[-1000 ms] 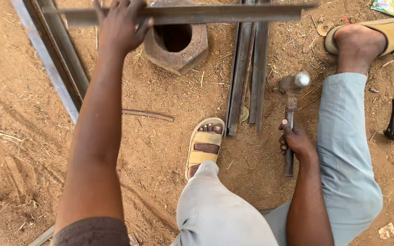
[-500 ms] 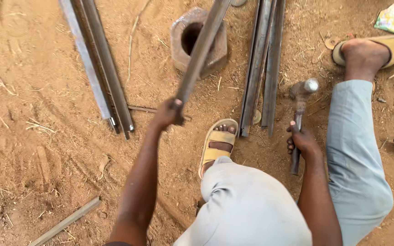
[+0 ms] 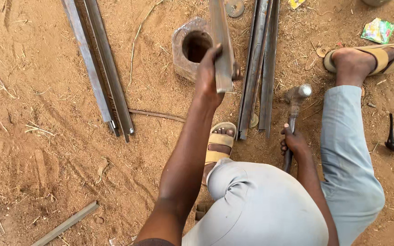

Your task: The person squats on the ground and uses a hammer to strike metal rods placed on a hexagonal anvil. They repeatedly pick up rods, position them on the anvil, and strike them to shape or flatten the metal.

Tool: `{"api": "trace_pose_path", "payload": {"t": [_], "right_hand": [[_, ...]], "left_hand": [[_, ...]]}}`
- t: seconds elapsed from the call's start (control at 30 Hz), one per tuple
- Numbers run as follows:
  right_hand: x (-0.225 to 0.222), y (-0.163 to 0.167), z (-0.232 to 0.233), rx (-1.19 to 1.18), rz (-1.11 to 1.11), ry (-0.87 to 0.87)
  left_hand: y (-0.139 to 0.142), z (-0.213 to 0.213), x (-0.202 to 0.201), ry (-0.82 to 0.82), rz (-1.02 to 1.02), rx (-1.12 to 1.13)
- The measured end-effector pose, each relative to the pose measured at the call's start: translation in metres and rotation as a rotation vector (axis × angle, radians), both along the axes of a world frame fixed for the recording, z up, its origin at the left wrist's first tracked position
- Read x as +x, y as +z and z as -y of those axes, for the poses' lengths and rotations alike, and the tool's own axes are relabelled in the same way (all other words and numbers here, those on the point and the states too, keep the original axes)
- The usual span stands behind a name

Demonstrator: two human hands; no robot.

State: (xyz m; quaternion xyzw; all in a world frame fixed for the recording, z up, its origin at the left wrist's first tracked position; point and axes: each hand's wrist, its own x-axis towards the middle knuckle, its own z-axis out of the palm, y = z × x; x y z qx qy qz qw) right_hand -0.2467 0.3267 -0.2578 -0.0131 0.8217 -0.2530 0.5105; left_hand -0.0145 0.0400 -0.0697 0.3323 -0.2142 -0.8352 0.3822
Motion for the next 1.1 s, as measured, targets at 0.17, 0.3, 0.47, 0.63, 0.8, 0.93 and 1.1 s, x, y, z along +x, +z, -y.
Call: {"api": "trace_pose_path", "payload": {"t": [0.17,0.3,0.47,0.63,0.8,0.93,1.1], "right_hand": [[0.004,0.010,0.003,0.021,-0.013,0.018],[0.009,0.022,0.006,0.054,-0.019,0.030],[0.013,0.029,0.011,0.073,-0.014,0.023],[0.014,0.031,0.012,0.068,-0.020,0.027],[0.015,0.030,0.012,0.046,-0.017,0.010],[0.015,0.030,0.012,0.040,-0.016,0.012],[0.015,0.031,0.012,0.034,-0.009,0.005]], "left_hand": [[0.026,0.021,-0.012,0.096,-0.110,0.080],[0.031,0.025,-0.016,0.114,-0.115,0.018],[0.031,0.028,-0.019,0.139,-0.064,-0.005],[0.031,0.032,-0.025,0.120,-0.035,-0.044],[0.029,0.032,-0.025,0.116,-0.015,-0.039],[0.030,0.037,-0.021,0.100,-0.018,-0.030],[0.041,0.034,-0.016,0.086,-0.063,-0.063]]}}
